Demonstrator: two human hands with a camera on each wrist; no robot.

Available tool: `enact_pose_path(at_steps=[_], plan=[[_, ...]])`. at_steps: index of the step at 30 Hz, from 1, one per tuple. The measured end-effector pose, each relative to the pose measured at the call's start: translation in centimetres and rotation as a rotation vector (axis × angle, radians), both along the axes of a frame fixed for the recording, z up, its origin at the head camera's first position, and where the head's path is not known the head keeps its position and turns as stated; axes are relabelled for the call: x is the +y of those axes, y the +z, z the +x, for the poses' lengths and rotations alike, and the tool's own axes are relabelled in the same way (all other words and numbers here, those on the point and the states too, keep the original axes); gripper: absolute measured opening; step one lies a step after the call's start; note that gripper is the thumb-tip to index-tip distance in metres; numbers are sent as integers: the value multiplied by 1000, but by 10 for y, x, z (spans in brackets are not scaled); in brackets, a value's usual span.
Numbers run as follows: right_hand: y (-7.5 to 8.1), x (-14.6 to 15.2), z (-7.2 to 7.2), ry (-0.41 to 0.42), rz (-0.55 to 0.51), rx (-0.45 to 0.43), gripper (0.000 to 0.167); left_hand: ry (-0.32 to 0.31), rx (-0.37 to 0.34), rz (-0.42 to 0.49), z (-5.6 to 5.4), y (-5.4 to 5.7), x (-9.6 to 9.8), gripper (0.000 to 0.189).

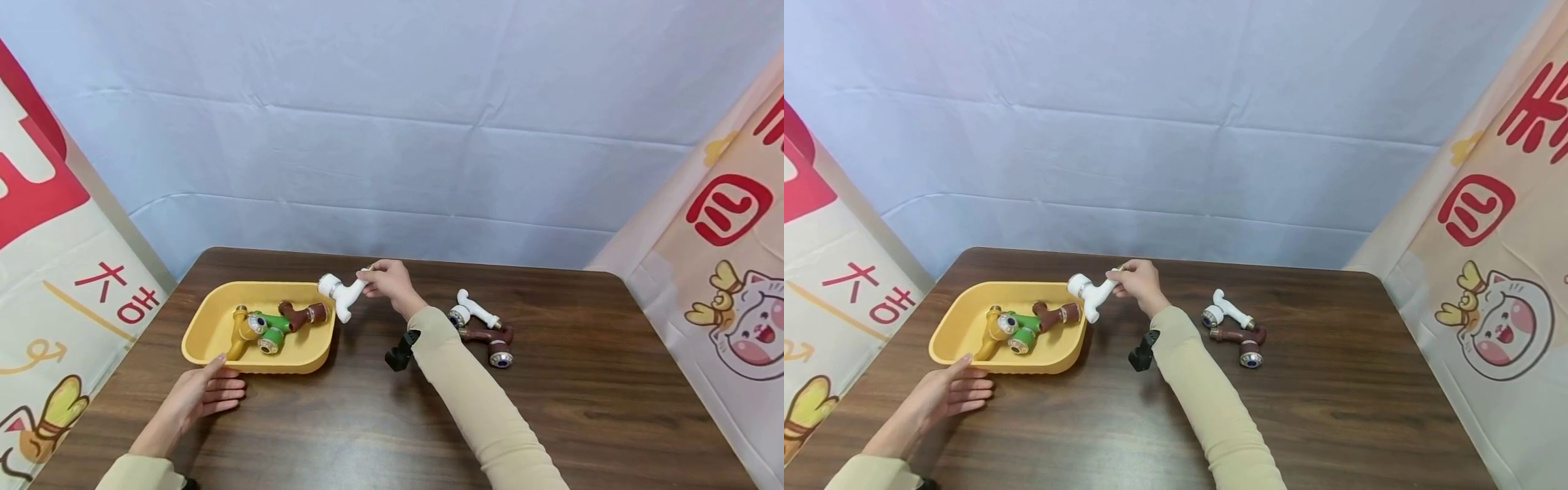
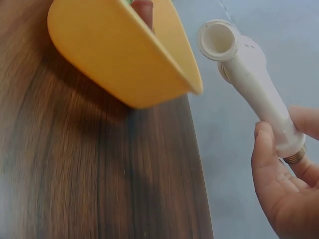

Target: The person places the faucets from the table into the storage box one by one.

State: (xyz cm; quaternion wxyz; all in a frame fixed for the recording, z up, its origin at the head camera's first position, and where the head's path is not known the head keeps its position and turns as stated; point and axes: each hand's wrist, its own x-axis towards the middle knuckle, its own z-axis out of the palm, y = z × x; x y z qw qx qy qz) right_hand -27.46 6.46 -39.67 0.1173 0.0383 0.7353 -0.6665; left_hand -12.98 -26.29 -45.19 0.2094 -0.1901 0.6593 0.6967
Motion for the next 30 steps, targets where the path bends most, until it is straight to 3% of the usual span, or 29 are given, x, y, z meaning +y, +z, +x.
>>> enact_pose_path(at_steps=[18,30], plan=[[6,-29,1,11,6,-16,16,5,12,8,0,0,1,54],[13,-53,10,-19,12,-28,14,9,11,-8,1,0,3,60]])
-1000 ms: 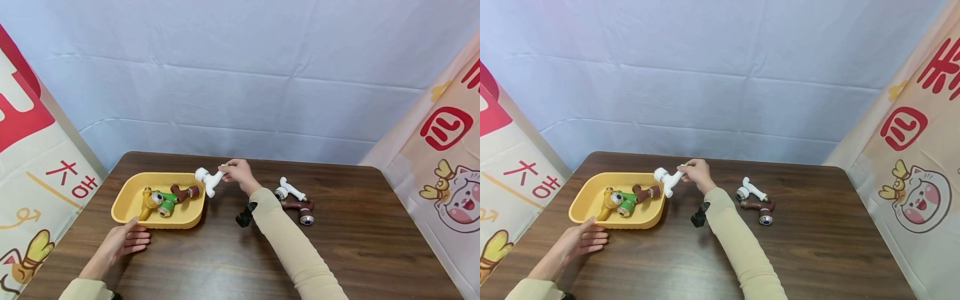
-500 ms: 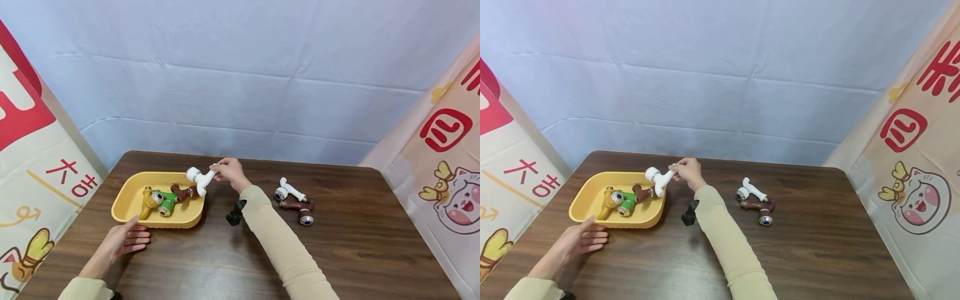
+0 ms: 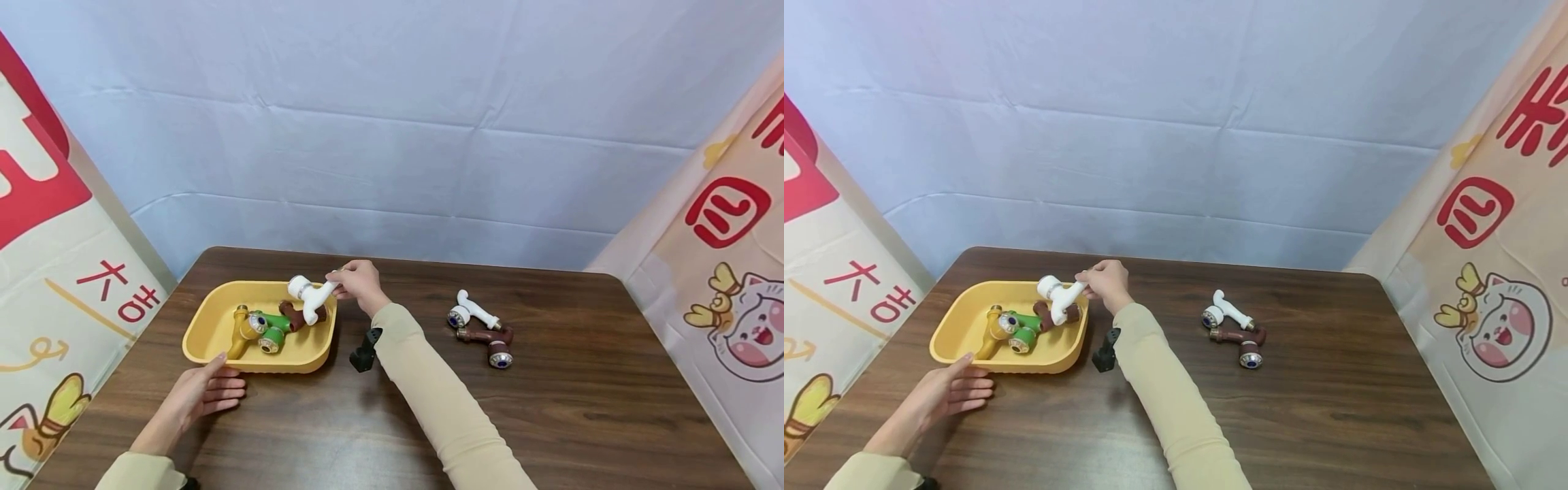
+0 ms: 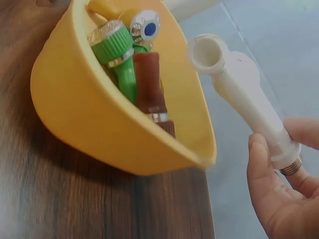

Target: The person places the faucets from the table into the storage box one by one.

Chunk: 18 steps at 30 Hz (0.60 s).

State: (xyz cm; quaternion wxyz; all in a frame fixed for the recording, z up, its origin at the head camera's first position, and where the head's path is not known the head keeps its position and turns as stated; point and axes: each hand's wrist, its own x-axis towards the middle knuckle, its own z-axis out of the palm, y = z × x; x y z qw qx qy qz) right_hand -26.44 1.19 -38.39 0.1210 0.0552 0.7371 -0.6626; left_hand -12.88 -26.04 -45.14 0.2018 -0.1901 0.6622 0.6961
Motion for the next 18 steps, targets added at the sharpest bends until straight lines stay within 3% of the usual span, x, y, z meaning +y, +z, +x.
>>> enact_pose_path(at_steps=[18], plan=[[-4,-40,7,-108,52,-62,17,12,-10,-5,-1,2,0,57]])
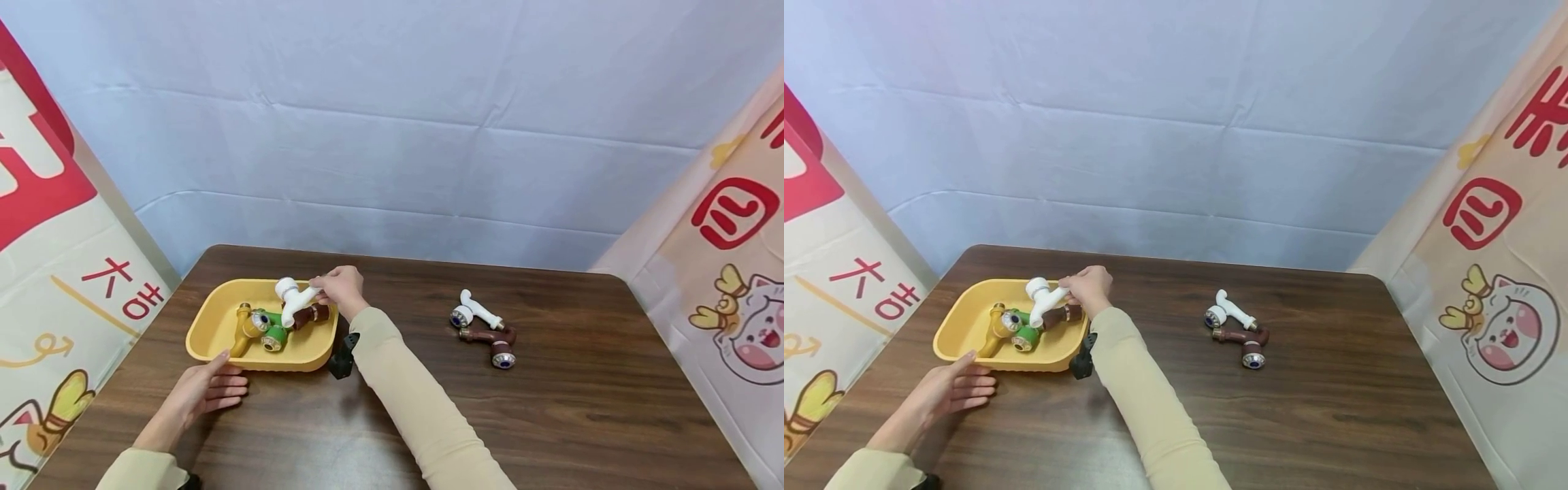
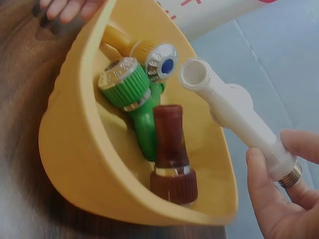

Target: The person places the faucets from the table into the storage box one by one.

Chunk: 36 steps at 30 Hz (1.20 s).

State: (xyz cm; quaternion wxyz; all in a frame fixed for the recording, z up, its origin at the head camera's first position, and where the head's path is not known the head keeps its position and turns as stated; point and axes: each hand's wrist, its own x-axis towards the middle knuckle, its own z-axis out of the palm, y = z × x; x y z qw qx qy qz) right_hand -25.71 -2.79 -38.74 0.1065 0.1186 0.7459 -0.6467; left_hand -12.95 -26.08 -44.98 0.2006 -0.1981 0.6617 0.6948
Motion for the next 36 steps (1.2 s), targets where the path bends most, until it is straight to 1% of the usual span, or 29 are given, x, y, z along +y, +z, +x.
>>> enact_pose_path(at_steps=[6,11,17,21,24,29,32,36], plan=[[-2,-8,3,-3,4,-14,18,-3,-4,7,-1,-1,0,56],[-6,-14,7,14,21,-12,18,-3,-7,6,-2,-2,1,57],[-13,-20,10,7,0,-8,19,-3,-6,1,-2,-4,1,57],[-17,-22,12,37,19,-4,18,2,-3,5,-2,-5,2,55],[-20,-22,13,68,47,-24,16,1,-3,7,-3,-6,2,55],[-26,-21,14,92,40,-45,13,1,-5,5,-4,-7,2,55],[-27,-19,13,107,39,-45,13,0,-1,3,-5,-7,1,56],[-28,-19,11,122,58,-50,18,-2,1,-2,-5,-8,0,58]])
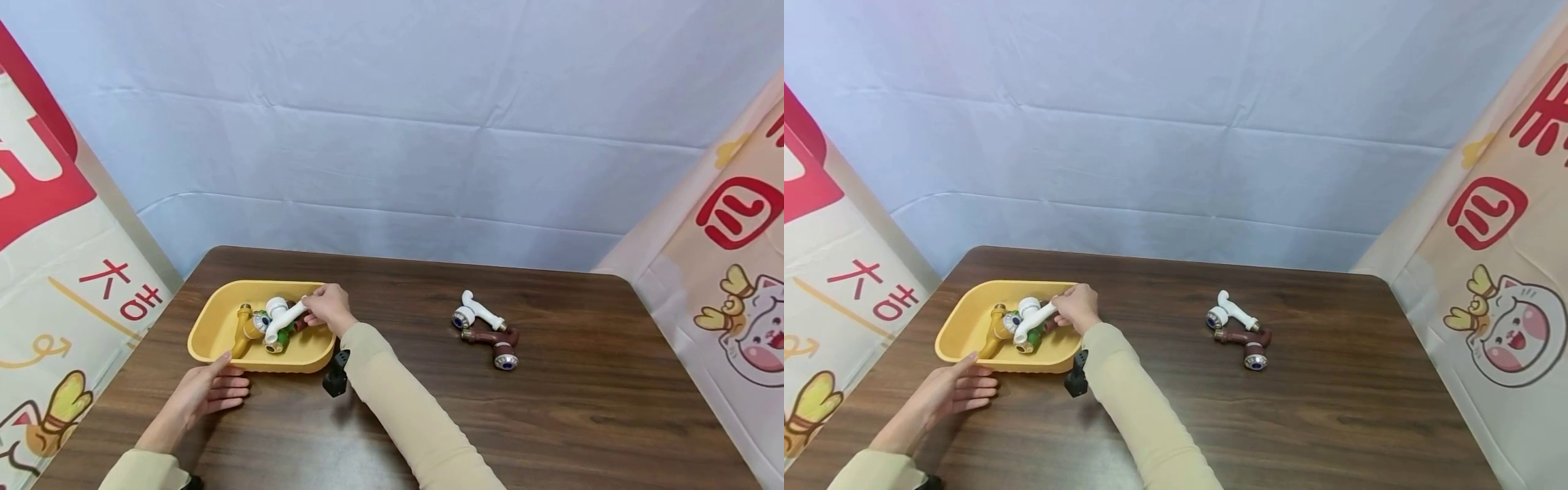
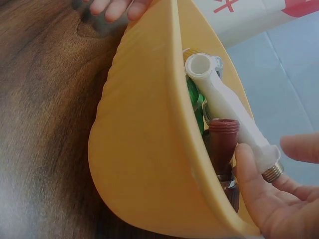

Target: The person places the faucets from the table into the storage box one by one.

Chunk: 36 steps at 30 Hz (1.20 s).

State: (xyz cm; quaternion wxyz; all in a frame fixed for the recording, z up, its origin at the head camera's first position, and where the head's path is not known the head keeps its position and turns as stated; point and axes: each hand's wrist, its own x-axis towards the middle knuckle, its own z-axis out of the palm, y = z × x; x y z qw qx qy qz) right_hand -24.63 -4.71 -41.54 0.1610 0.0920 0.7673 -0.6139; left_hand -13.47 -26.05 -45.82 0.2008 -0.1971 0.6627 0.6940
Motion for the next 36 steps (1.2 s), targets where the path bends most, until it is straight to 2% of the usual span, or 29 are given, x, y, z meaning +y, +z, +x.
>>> enact_pose_path(at_steps=[6,13,23,36], plan=[[1,2,-1,28,31,-13,32,0,-4,-5,0,0,0,59],[2,8,1,78,3,-27,44,-1,0,4,0,0,1,56],[9,17,6,155,-133,-29,29,-7,5,13,1,2,0,58],[14,44,11,254,-138,13,26,-8,4,7,2,2,0,62]])
